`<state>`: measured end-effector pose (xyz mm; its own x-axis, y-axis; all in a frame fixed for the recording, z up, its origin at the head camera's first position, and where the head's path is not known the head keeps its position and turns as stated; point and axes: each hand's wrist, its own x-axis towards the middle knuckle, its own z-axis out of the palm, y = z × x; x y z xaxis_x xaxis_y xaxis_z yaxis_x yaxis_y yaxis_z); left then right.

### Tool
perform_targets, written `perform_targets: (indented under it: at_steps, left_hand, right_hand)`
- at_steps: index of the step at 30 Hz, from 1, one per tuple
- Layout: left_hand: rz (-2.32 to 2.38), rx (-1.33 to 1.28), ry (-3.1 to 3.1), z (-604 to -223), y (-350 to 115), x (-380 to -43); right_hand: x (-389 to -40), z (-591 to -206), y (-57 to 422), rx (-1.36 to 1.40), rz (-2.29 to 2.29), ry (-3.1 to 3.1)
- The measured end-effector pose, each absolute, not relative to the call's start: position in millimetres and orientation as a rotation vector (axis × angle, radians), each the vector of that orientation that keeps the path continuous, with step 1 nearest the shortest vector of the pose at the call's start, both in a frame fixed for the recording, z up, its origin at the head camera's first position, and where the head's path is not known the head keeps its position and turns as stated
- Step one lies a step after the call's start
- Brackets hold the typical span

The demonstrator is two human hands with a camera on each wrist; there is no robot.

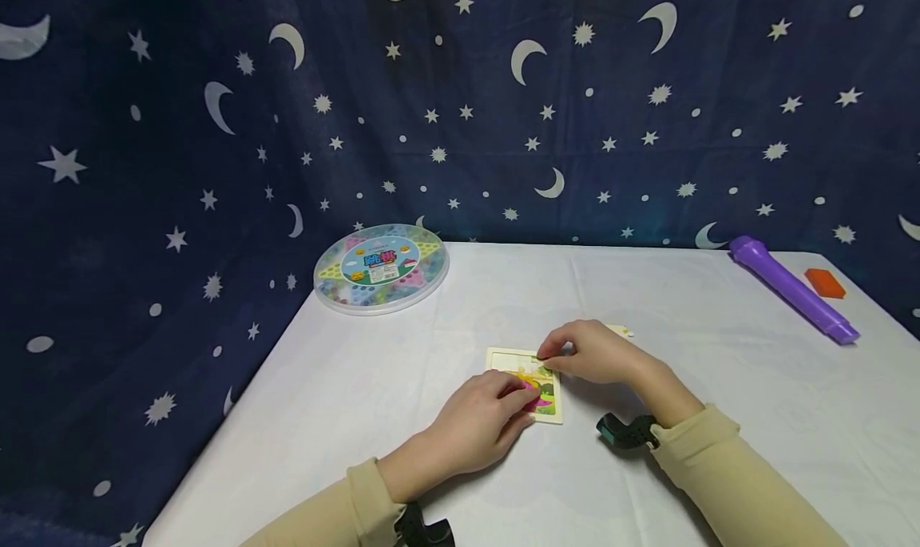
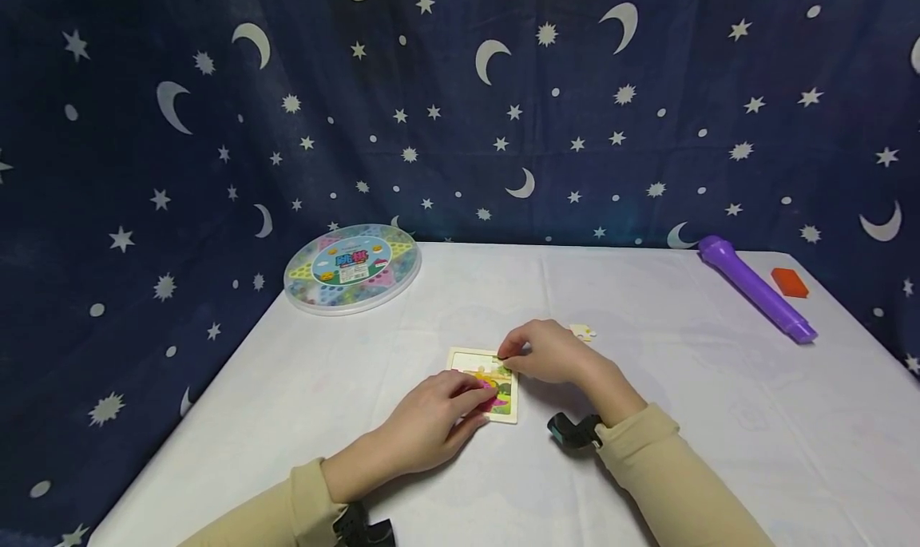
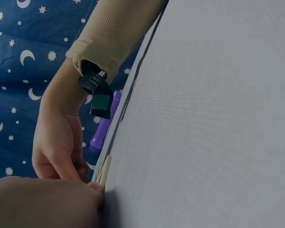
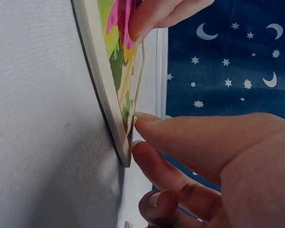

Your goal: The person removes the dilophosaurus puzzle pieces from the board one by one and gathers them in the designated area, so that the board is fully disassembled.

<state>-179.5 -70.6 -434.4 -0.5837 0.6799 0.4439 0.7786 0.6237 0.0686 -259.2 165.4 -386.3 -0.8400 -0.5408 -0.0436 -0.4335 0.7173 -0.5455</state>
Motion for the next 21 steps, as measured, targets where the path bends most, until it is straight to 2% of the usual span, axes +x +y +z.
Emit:
perform_targets:
  at_steps: [21]
  left_hand:
    - [-0.297,-1.168,-2.502,-435.1,-70.4,-179.2]
  right_hand:
    - [-253.5,-382.2,161.6,-0.894,-0.618,2.792]
